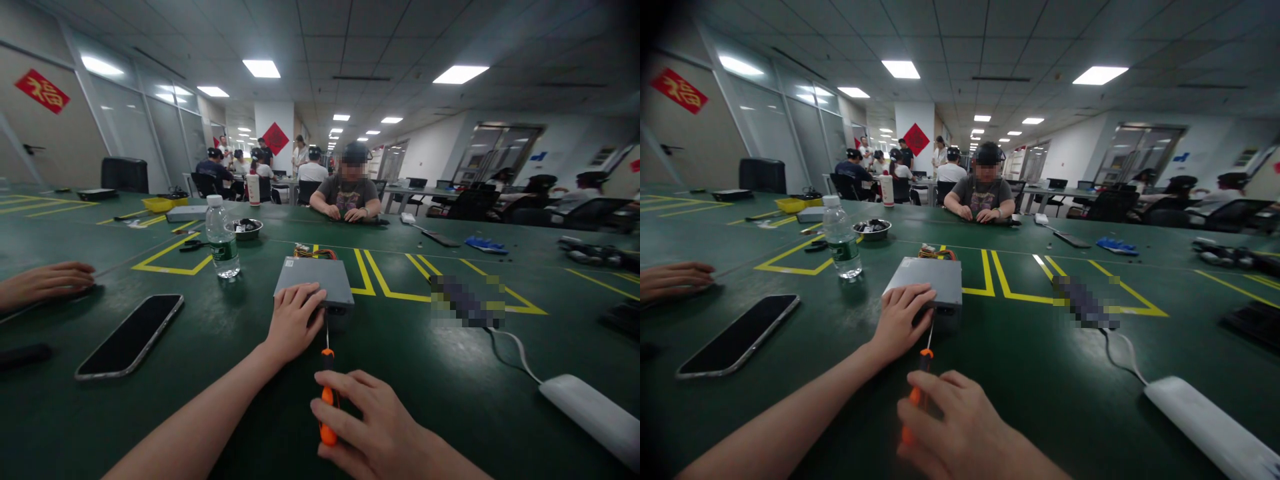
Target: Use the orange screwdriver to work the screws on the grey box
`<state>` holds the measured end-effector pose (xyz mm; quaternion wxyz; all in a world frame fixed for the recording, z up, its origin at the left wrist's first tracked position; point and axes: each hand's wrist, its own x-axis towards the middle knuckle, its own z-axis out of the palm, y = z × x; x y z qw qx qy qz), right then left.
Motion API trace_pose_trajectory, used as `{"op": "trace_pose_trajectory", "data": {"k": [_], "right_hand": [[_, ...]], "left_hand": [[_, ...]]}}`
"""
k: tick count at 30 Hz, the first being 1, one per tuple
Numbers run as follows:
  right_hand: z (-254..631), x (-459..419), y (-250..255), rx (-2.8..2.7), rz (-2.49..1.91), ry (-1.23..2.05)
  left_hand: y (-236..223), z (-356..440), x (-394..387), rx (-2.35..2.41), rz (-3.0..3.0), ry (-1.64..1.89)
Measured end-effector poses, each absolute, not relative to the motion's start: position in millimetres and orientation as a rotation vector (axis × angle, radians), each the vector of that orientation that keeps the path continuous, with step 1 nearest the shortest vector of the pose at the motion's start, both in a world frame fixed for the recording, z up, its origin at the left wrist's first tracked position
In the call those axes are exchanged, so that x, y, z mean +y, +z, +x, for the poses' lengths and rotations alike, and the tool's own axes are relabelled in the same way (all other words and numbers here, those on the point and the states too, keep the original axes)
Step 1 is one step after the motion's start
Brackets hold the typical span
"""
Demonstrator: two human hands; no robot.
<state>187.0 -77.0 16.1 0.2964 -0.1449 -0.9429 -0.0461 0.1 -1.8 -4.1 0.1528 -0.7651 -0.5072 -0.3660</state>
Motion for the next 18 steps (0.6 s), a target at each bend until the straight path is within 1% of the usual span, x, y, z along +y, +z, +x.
{"op": "trace_pose_trajectory", "data": {"k": [7,11,14,18], "right_hand": [[190.5,-76.1,12.1,-2.438,-0.427,-0.019],[189.0,-76.1,17.6,-2.52,-0.396,-0.102],[186.1,-74.9,17.3,-2.479,-0.354,-0.169],[187.0,-74.6,14.7,-2.39,-0.345,-0.108]], "left_hand": [[-4.6,-0.8,-2.0,-1.461,-2.198,-1.05],[-5.0,-0.7,-1.7,-1.457,-2.204,-1.051],[-4.6,0.0,-1.7,-1.462,-2.197,-1.049],[-4.1,0.5,-1.7,-1.46,-2.189,-1.052]]}}
